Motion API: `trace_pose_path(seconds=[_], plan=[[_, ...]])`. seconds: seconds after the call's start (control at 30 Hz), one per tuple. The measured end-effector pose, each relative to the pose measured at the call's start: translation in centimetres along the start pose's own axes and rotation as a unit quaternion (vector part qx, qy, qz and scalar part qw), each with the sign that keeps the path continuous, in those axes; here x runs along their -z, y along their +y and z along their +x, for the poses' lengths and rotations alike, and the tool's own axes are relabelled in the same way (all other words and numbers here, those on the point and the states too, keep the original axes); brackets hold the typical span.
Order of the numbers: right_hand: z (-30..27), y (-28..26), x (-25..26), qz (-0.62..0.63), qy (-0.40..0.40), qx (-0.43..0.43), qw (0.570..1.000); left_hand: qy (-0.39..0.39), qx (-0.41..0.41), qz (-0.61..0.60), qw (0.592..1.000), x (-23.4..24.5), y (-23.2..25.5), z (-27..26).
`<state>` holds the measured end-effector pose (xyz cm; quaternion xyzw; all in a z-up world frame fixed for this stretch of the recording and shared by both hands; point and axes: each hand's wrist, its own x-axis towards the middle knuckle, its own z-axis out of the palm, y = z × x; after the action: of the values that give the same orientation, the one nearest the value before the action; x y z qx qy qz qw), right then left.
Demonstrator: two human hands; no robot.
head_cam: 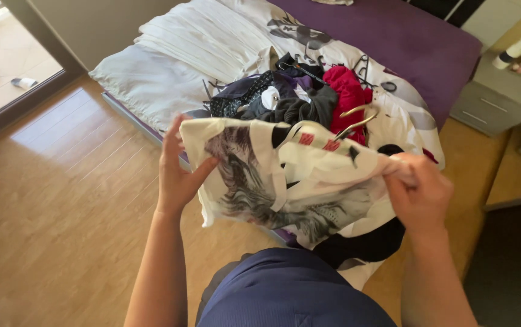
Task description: The person hangs a white patterned shirt on a hanger, then picks up a dark striped shirt from a pile on the bed and hangs it on a hanger as well.
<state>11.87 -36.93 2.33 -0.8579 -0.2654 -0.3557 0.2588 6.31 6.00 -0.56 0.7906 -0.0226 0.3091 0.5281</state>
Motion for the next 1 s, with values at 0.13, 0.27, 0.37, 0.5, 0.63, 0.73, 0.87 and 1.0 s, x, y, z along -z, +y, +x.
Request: trace_pose_path(seconds=[0.13,0.27,0.37,0.5,0.63,0.73,0.87,1.0], plan=[[1.5,-1.3,1.4,0.026,0.026,-0.048,0.998,-0.049,0.156,0.054,0.985,0.4,-7.4,-1.3],[2.1,-3.0,2.1,-0.005,-0.006,-0.044,0.999,0.012,0.168,-0.017,0.986,1.0,-7.7,-1.4],[1.0,-3.7,1.6,-0.004,-0.042,-0.034,0.999,0.01,0.057,-0.028,0.998,1.6,-5.8,-1.5],[-2.7,-5.1,0.2,0.007,-0.094,-0.014,0.996,0.032,-0.17,0.012,0.985,2.9,-2.2,-2.2],[-5.3,-8.7,-0.3,0.016,-0.11,0.021,0.994,-0.067,-0.224,0.116,0.965,3.7,-1.2,-3.0],[-7.4,-10.5,-0.3,0.036,-0.135,-0.02,0.99,-0.193,-0.219,0.157,0.943,3.5,-0.9,-4.1],[-9.5,-11.2,-0.5,0.034,-0.147,-0.075,0.986,-0.246,-0.194,0.171,0.934,3.4,-1.5,-5.3],[-9.9,-12.0,-0.9,0.037,-0.166,-0.072,0.983,-0.264,-0.181,0.174,0.931,3.4,-0.8,-5.5]])
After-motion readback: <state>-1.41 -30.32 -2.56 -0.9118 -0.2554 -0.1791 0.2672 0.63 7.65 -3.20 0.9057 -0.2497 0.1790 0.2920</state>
